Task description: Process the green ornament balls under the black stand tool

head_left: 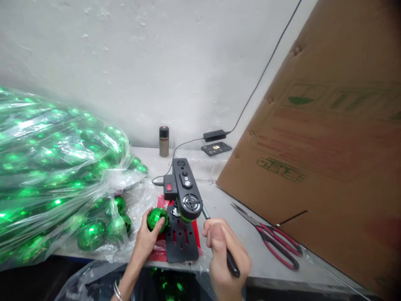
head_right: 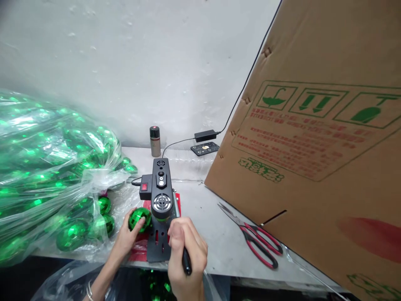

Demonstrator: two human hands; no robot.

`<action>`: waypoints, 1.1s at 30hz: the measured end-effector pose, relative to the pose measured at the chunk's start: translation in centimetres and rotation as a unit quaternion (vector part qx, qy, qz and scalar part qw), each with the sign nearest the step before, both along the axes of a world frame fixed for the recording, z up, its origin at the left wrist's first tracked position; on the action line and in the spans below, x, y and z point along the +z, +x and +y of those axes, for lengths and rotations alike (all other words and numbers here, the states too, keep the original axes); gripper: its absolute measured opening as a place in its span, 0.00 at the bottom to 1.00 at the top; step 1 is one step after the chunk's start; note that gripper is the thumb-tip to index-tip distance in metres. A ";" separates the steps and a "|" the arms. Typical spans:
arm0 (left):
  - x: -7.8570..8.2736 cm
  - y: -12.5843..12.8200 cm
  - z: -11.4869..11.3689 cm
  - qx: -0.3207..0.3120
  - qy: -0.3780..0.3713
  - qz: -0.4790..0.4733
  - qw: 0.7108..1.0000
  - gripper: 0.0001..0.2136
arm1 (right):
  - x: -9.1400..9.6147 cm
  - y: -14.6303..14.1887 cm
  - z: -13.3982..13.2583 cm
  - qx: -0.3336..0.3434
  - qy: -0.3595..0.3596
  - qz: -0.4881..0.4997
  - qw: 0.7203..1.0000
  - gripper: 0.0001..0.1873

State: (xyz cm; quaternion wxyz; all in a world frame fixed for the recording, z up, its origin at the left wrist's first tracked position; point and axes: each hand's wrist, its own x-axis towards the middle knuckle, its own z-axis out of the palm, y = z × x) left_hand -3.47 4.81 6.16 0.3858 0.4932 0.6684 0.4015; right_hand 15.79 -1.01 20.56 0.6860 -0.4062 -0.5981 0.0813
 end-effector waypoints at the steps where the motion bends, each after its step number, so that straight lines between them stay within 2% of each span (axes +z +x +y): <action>1: -0.1 0.2 -0.2 0.007 0.004 -0.014 1.000 0.45 | 0.4 -0.1 0.0 0.000 -0.004 0.005 1.000 0.20; 8: -1.0 2.4 -2.3 -0.045 0.064 -0.043 0.996 0.38 | 1.9 0.0 0.0 0.005 -0.027 0.002 1.000 0.21; 13: -1.9 3.8 -2.9 -0.080 0.102 -0.008 0.992 0.41 | 1.8 0.1 0.0 0.007 -0.030 -0.007 1.000 0.20; 20: -4.0 5.1 -3.4 -0.042 0.171 0.028 0.984 0.38 | 1.8 0.3 -0.1 0.013 -0.025 -0.007 1.000 0.20; 24: -4.7 6.4 -3.5 -0.022 0.187 0.034 0.982 0.37 | 1.7 0.3 -0.2 0.011 -0.030 -0.008 0.999 0.19; 33: -5.7 7.3 -3.6 -0.056 0.180 0.018 0.982 0.37 | 1.5 0.4 -0.3 0.010 -0.027 -0.007 1.000 0.18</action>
